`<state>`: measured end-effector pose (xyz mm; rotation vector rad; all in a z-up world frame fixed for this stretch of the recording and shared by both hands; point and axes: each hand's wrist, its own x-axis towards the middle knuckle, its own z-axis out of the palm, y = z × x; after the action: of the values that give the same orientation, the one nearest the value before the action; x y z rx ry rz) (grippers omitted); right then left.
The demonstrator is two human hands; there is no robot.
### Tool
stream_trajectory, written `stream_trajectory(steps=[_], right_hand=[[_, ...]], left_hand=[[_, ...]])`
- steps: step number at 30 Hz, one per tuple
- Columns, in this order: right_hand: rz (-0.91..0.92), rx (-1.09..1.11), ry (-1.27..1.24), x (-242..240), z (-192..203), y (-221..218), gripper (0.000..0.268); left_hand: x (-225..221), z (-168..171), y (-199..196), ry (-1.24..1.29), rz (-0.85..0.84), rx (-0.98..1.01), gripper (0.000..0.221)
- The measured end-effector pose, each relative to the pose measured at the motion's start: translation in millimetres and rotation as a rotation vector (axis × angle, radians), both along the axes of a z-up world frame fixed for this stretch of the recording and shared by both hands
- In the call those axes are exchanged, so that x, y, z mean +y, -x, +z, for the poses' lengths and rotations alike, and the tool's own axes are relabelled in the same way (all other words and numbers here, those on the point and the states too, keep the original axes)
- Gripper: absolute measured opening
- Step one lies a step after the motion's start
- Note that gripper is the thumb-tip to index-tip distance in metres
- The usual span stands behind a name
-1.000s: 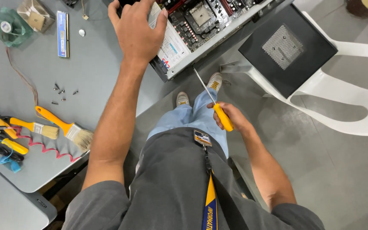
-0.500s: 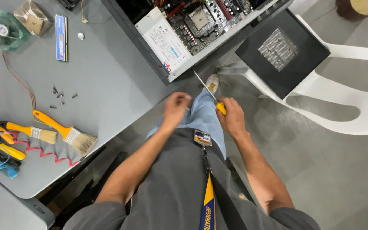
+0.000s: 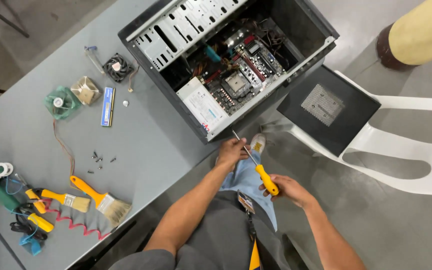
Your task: The person is disassembling a desktop computer by removing the RAM modules, disconnecting internal cables, and carefully extracting the CPU from the motherboard socket.
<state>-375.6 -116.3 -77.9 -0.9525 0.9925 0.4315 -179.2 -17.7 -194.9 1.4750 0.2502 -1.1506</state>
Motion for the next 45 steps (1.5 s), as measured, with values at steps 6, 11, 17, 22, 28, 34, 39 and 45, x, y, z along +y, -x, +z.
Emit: stream_trajectory(steps=[6, 11, 17, 22, 28, 34, 39, 45], right_hand=[[0.35, -0.239, 0.581, -2.3, -72.3, 11.9, 0.066], [0.452, -0.085, 0.885, 14.7, -101.9, 11.8, 0.059], [0.066, -0.092, 0.061, -1.2, -48.8, -1.9, 0.051], [0.069, -0.174, -0.028, -13.7, -39.2, -0.4, 0.05], [0.555, -0.108, 0.899, -1.1, -66.8, 1.3, 0.071], [0.395, -0.063, 0.885, -0.4, -69.7, -0.3, 0.054], [0.1, -0.087, 0.073, -12.7, -20.1, -3.0, 0.061], [0.375, -0.169, 0.524, -11.4, -45.8, -0.1, 0.061]], left_hand=[[4.8, 15.1, -0.2, 0.057, -0.012, 0.007, 0.036], [-0.8, -8.2, 1.4, -0.016, 0.069, -0.092, 0.032], [-2.2, 15.8, -0.1, -0.032, 0.064, -0.087, 0.027], [4.1, 38.6, -1.0, 0.023, 0.02, -0.064, 0.032], [9.6, 36.7, 3.6, -0.024, -0.059, -0.143, 0.04], [3.1, 36.2, -1.0, -0.021, -0.079, -0.111, 0.03], [5.1, 41.3, -6.6, 0.062, -0.111, -0.021, 0.037], [13.5, 38.2, -10.4, 0.035, -0.059, -0.007, 0.04]])
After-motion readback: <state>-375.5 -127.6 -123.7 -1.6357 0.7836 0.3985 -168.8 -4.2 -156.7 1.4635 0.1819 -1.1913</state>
